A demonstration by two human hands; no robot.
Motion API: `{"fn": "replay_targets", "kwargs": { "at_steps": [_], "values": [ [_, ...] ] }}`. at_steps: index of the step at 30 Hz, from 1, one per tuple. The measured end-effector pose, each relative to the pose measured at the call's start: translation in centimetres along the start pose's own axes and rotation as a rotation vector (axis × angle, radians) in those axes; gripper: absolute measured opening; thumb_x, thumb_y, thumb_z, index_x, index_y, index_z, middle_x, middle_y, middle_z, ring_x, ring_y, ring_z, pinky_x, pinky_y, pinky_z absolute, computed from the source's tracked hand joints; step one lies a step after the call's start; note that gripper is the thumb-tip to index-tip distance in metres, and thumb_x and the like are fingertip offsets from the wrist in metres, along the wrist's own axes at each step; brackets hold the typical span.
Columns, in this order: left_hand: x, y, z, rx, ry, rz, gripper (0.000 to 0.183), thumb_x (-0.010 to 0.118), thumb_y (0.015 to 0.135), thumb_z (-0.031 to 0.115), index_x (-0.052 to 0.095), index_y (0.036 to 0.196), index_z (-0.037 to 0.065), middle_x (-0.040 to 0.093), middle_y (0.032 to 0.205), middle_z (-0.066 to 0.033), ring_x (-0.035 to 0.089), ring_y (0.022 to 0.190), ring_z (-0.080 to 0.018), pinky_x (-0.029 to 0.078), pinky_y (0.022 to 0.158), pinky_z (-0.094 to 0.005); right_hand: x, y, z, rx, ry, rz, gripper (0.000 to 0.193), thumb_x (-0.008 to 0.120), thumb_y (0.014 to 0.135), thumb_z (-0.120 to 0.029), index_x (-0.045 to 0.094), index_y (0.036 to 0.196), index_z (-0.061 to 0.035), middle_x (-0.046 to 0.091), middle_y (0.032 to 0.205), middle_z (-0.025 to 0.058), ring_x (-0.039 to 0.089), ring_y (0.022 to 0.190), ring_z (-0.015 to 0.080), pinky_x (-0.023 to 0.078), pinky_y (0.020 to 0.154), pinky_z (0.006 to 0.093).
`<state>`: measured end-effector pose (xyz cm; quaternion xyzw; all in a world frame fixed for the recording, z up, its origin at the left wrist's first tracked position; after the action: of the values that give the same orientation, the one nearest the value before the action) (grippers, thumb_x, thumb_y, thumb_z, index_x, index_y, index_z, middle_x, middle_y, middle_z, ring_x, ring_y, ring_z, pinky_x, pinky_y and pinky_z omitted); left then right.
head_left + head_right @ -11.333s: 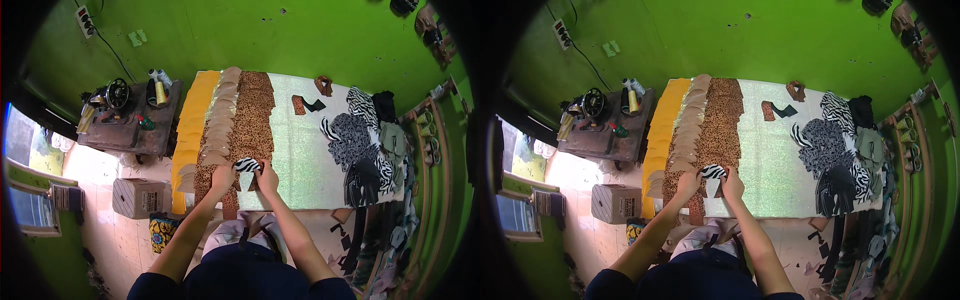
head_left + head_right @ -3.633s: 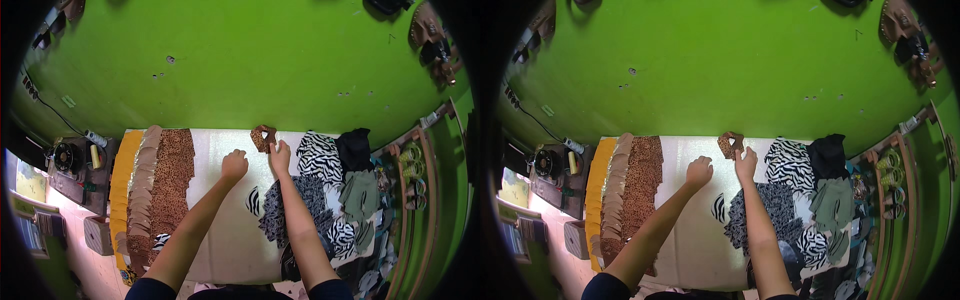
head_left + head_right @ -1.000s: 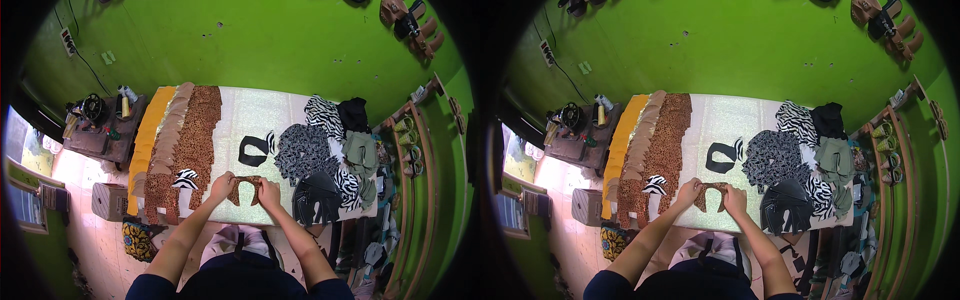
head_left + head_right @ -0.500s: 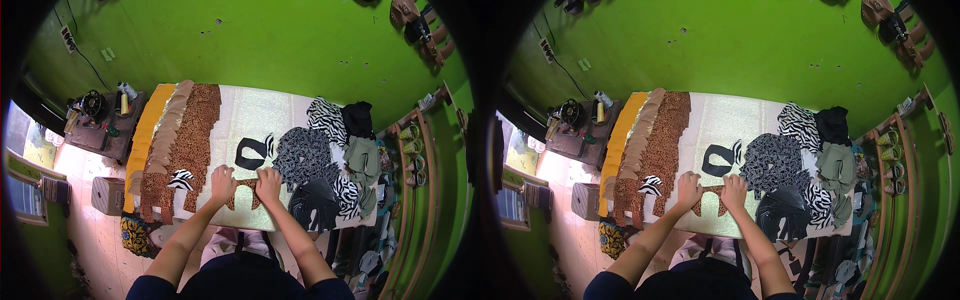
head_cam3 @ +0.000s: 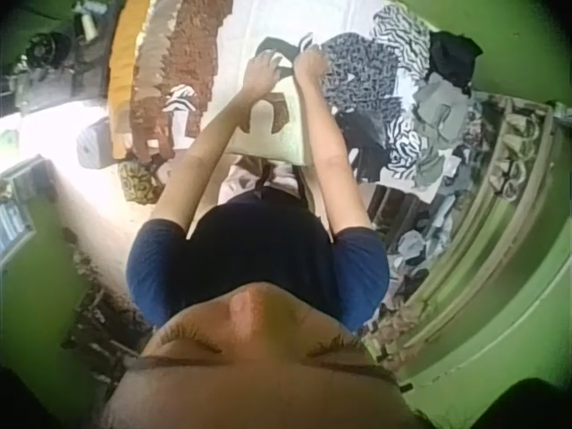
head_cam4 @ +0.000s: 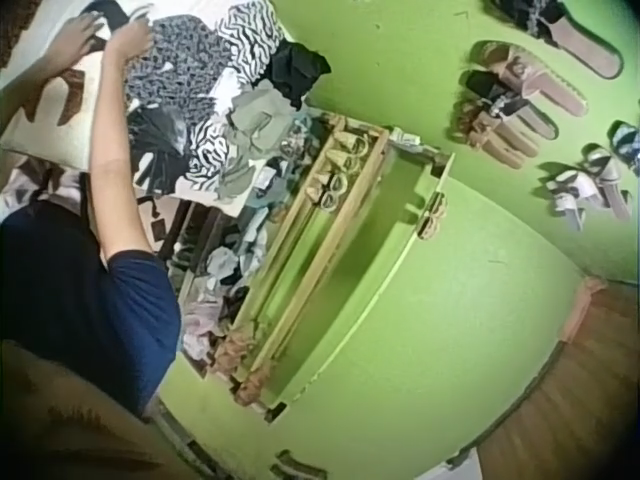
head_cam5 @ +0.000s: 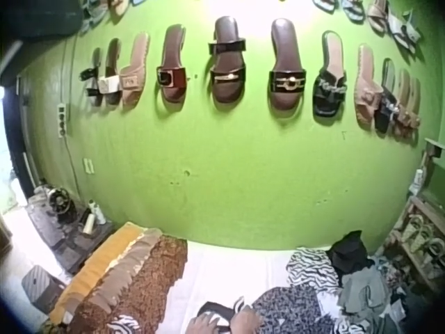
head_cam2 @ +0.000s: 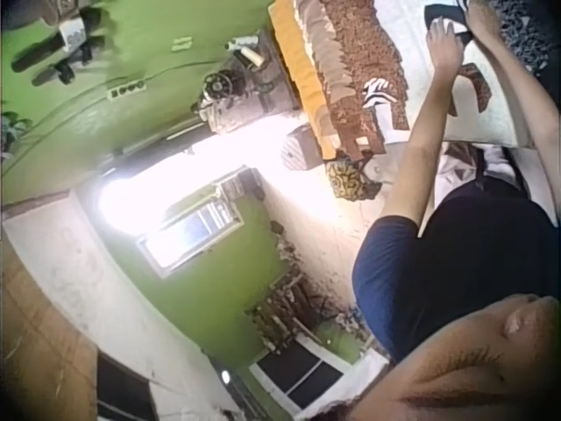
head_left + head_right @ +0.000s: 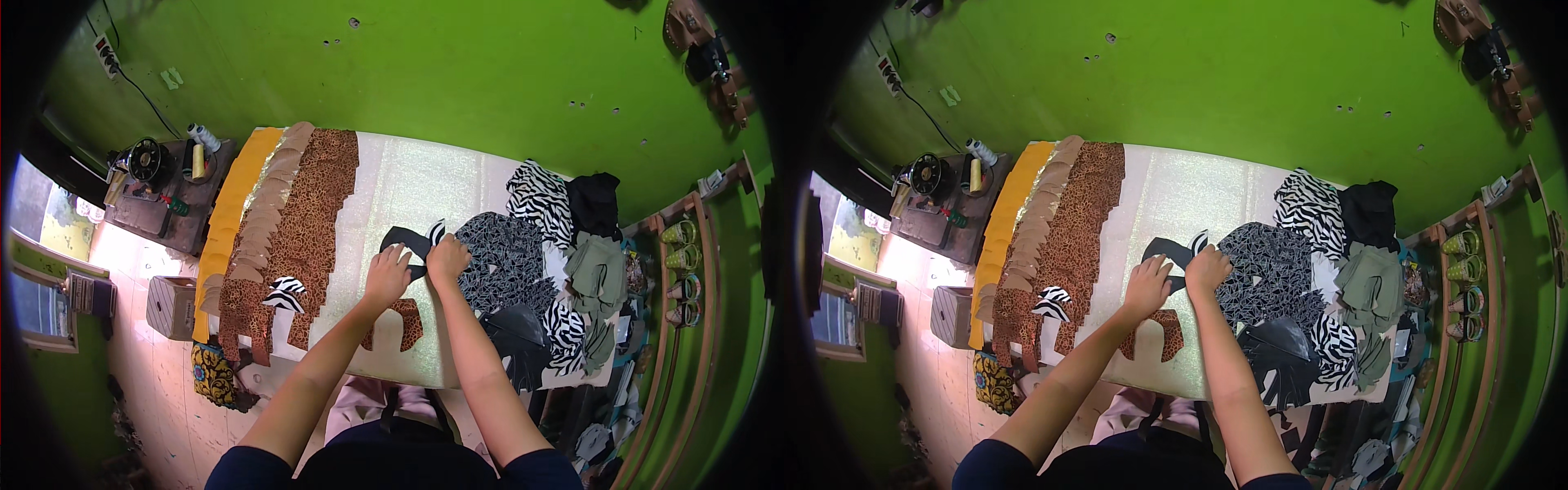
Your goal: The recorder is sorting and organizing various animal-print fabric components for shoe manufacturing on a workbench.
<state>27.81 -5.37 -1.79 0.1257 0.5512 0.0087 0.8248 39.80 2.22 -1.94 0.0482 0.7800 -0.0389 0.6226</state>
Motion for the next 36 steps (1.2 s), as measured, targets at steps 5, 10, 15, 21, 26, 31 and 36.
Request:
{"fn": "replay_targets", "kwargs": {
  "at_steps": [5,10,15,21,26,31,36],
  "values": [
    [0.1,-0.4,-0.9,-0.017,0.027,-0.033,0.036,0.057,0.077,0.020,0.054,0.110,0.008,0.048,0.120,-0.0104,0.043,0.112,-0.0251,0.036,0.090,-0.0395,0.0,1.1,1.0,0.021,0.106,-0.057,0.021,0.060,0.074,-0.020,0.060,0.086,-0.0029,0.062,0.085,0.0134,0.058,0.084,0.0292,0.041,0.075,0.0423],
    [-0.5,-0.3,-1.5,-0.060,-0.007,-0.052,0.035,0.056,0.077,0.020,0.054,0.109,0.008,0.051,0.115,-0.0109,0.047,0.107,-0.0280,0.038,0.088,-0.0405,-1.2,1.9,2.7,0.054,0.638,-0.011,0.027,0.063,0.076,-0.026,0.055,0.076,0.0002,0.059,0.068,0.0154,0.056,0.062,0.0300,0.044,0.058,0.0369],
    [-1.6,0.1,-0.7,-0.397,-0.962,-0.013,0.045,0.064,0.080,0.021,0.048,0.112,-0.005,0.056,0.104,-0.0149,0.058,0.089,-0.0207,0.047,0.074,-0.0301,-2.0,-2.4,1.1,0.200,1.349,-0.513,0.017,0.065,0.078,-0.016,0.056,0.077,-0.0020,0.061,0.072,0.0052,0.054,0.065,0.0110,0.041,0.056,0.0246],
    [-2.2,-3.1,-4.5,-0.549,-1.223,-0.264,0.024,0.057,0.085,0.011,0.050,0.101,-0.005,0.061,0.081,-0.0083,0.059,0.066,-0.0111,0.049,0.058,-0.0226,-1.8,-6.6,1.3,0.140,1.419,-0.712,0.022,0.065,0.078,-0.022,0.058,0.086,-0.0025,0.059,0.071,0.0006,0.050,0.060,0.0060,0.036,0.052,0.0215],
    [-3.6,-6.5,-4.7,-0.501,-0.929,-0.348,0.019,0.057,0.086,0.014,0.059,0.085,-0.005,0.062,0.069,-0.0092,0.059,0.059,-0.0111,0.049,0.055,-0.0227,-1.2,-8.4,3.1,-0.244,0.755,-0.530,0.025,0.065,0.074,-0.028,0.060,0.073,-0.0037,0.054,0.059,0.0043,0.049,0.054,0.0128,0.037,0.050,0.0305],
    [-3.9,-8.3,-3.6,-0.483,-0.607,-0.394,0.027,0.062,0.079,0.024,0.062,0.074,-0.002,0.062,0.064,-0.0149,0.063,0.061,-0.0217,0.049,0.058,-0.0320,-1.1,-10.5,3.1,-0.242,0.479,-0.532,0.028,0.061,0.077,-0.033,0.058,0.074,-0.0049,0.055,0.060,0.0090,0.052,0.055,0.0206,0.040,0.053,0.0334],
    [-3.1,-9.0,-3.1,-0.382,-0.307,-0.364,0.026,0.060,0.078,0.027,0.063,0.081,0.001,0.062,0.077,-0.0195,0.061,0.074,-0.0353,0.048,0.068,-0.0428,-0.6,-12.0,2.4,-0.275,0.241,-0.439,0.029,0.060,0.078,-0.036,0.060,0.074,-0.0073,0.060,0.068,0.0107,0.059,0.065,0.0284,0.044,0.057,0.0377]
  ]
}}
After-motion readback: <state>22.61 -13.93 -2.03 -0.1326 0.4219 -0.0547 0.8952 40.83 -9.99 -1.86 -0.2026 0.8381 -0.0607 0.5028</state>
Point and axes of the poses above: each hand's wrist, its own y-axis towards the middle knuckle, its own x-axis out of the palm, z = x × y, the point moved 2 cm from there along y, towards the middle knuckle
